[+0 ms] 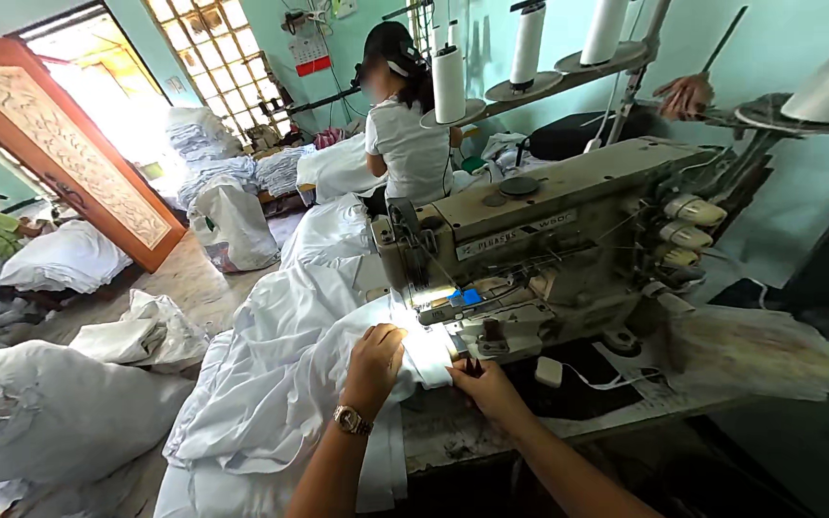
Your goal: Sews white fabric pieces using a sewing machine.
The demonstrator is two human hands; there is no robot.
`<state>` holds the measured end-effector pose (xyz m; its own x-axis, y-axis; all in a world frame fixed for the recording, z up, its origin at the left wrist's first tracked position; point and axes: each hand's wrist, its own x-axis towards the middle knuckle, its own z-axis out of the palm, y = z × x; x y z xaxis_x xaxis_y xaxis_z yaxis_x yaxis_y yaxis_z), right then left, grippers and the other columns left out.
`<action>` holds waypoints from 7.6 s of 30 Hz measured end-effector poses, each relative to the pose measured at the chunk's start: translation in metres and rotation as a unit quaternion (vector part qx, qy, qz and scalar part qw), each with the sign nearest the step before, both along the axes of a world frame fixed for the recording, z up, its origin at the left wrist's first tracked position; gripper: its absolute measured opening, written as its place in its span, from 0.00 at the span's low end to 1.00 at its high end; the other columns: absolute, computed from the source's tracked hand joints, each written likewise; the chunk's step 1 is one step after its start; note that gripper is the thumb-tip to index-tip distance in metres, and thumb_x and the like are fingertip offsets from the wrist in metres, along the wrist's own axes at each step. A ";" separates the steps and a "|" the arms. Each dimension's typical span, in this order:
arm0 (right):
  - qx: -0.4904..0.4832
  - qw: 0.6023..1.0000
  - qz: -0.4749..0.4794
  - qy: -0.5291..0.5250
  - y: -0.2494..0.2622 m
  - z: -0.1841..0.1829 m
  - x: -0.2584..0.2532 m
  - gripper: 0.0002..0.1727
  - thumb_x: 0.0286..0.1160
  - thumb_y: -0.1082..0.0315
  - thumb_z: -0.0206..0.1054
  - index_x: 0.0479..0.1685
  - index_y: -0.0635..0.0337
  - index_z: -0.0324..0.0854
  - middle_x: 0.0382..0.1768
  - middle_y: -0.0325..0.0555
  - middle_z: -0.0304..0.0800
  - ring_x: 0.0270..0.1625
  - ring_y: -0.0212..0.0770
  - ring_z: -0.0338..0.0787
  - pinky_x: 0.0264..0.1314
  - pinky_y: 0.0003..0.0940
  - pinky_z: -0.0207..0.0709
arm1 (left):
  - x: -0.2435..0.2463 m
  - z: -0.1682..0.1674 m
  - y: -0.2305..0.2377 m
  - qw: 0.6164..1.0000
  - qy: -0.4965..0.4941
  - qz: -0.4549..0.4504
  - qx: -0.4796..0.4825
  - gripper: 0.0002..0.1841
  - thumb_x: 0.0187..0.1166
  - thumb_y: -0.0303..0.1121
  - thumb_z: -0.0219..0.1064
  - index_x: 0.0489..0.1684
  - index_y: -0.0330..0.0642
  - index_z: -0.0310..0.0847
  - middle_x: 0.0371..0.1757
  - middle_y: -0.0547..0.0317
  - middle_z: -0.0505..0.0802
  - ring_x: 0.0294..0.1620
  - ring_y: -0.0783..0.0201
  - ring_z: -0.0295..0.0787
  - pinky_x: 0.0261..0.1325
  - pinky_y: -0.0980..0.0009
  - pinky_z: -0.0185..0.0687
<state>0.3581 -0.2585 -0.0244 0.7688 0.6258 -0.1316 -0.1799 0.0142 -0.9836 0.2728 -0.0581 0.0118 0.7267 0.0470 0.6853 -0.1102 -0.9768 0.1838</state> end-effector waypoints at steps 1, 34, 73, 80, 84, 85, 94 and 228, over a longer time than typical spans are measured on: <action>0.000 1.000 0.000 0.001 0.000 0.001 0.000 0.06 0.78 0.70 0.72 0.35 0.63 0.89 0.22 0.36 0.89 0.17 0.25 0.79 0.20 0.19 0.73 | 0.000 0.001 0.000 1.000 0.000 -0.001 0.003 0.10 0.74 0.25 0.64 0.41 0.39 0.93 0.46 0.52 0.95 0.50 0.57 0.93 0.55 0.64 0.89; 0.004 0.884 0.019 -0.467 0.012 0.041 0.016 0.15 0.80 0.57 0.68 0.48 0.56 0.94 0.45 0.48 0.93 0.43 0.35 0.88 0.51 0.33 0.83 | -0.047 0.086 -0.038 0.946 -0.245 -0.040 0.207 0.05 0.81 0.31 0.66 0.41 0.41 0.87 0.32 0.53 0.91 0.31 0.60 0.86 0.36 0.69 0.80; 0.116 0.840 0.195 -0.493 -0.044 0.067 -0.021 0.17 0.85 0.59 0.67 0.33 0.63 0.87 0.34 0.42 0.90 0.39 0.26 0.86 0.46 0.19 0.81 | -0.046 0.109 -0.044 0.954 0.192 -0.227 0.032 0.15 0.81 0.28 0.62 0.62 0.48 0.89 0.69 0.53 0.88 0.56 0.61 0.92 0.56 0.61 0.90; 0.027 0.883 0.103 -0.457 -0.026 0.062 -0.006 0.20 0.83 0.53 0.67 0.64 0.56 0.88 0.51 0.46 0.92 0.36 0.28 0.83 0.41 0.25 0.80 | -0.045 0.147 -0.013 0.875 0.344 -0.337 -0.044 0.11 0.81 0.34 0.66 0.38 0.34 0.88 0.45 0.51 0.90 0.38 0.68 0.84 0.42 0.74 0.81; -0.028 0.877 0.026 -0.479 -0.004 0.056 0.009 0.22 0.83 0.53 0.65 0.69 0.54 0.86 0.57 0.50 0.90 0.37 0.34 0.83 0.42 0.31 0.79 | -0.050 0.165 0.006 0.916 0.280 -0.280 -0.064 0.18 0.87 0.41 0.62 0.31 0.37 0.87 0.37 0.60 0.88 0.36 0.78 0.79 0.40 0.81 0.75; -0.029 0.868 0.019 -0.495 0.002 0.056 0.011 0.21 0.84 0.54 0.65 0.67 0.55 0.87 0.56 0.51 0.91 0.37 0.36 0.84 0.43 0.32 0.81 | -0.051 0.168 0.007 0.927 0.265 -0.259 -0.062 0.19 0.88 0.40 0.59 0.30 0.36 0.87 0.37 0.61 0.88 0.38 0.77 0.81 0.44 0.79 0.77; -0.054 0.871 0.029 -0.488 0.025 0.046 0.023 0.16 0.86 0.62 0.60 0.45 0.61 0.92 0.47 0.48 0.94 0.49 0.41 0.92 0.58 0.42 0.85 | -0.052 0.165 0.013 0.955 0.221 -0.179 -0.088 0.24 0.93 0.41 0.47 0.27 0.43 0.84 0.31 0.65 0.83 0.32 0.73 0.79 0.36 0.75 0.75; 0.053 0.930 0.047 -0.360 -0.029 0.012 -0.007 0.09 0.77 0.70 0.69 0.47 0.63 0.92 0.47 0.46 0.93 0.44 0.28 0.91 0.51 0.22 0.86 | -0.020 0.053 -0.018 0.962 0.235 -0.087 0.107 0.12 0.73 0.27 0.69 0.53 0.49 0.90 0.52 0.62 0.95 0.72 0.52 0.84 0.87 0.33 0.51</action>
